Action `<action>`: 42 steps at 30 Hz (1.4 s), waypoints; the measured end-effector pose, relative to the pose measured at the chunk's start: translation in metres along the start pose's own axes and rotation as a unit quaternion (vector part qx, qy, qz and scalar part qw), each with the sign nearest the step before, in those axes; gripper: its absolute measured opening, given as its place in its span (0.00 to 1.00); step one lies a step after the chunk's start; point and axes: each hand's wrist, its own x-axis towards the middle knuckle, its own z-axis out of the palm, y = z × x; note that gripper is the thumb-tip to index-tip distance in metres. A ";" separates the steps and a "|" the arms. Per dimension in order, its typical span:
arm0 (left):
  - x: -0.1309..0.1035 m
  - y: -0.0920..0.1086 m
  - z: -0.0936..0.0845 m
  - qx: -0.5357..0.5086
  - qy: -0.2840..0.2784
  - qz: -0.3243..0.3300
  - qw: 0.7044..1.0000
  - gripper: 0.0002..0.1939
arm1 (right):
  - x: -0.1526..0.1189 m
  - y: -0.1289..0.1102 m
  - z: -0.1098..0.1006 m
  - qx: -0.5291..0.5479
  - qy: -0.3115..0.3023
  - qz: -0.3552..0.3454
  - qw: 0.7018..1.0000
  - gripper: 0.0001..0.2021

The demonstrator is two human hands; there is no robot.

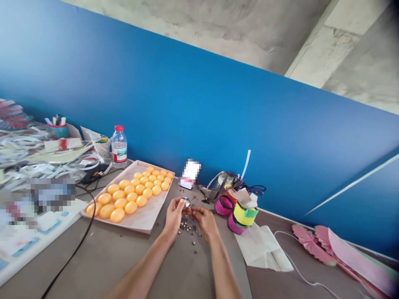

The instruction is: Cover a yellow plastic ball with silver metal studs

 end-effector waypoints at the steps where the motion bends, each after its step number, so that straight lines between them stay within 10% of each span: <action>1: 0.000 0.000 0.000 0.001 -0.001 0.001 1.000 0.20 | 0.002 0.003 0.000 0.047 0.002 0.013 0.999 0.08; 10: 0.000 -0.003 -0.002 0.012 -0.018 0.006 1.000 0.19 | 0.000 -0.019 -0.001 0.262 0.005 0.020 0.965 0.10; 25: 0.001 -0.010 -0.002 0.025 -0.035 0.013 0.999 0.18 | -0.005 -0.017 0.010 0.081 -0.002 -0.021 0.997 0.09; 42: -0.009 -0.002 0.002 0.087 -0.037 0.044 0.995 0.18 | -0.009 -0.026 0.004 0.166 -0.039 0.055 0.984 0.10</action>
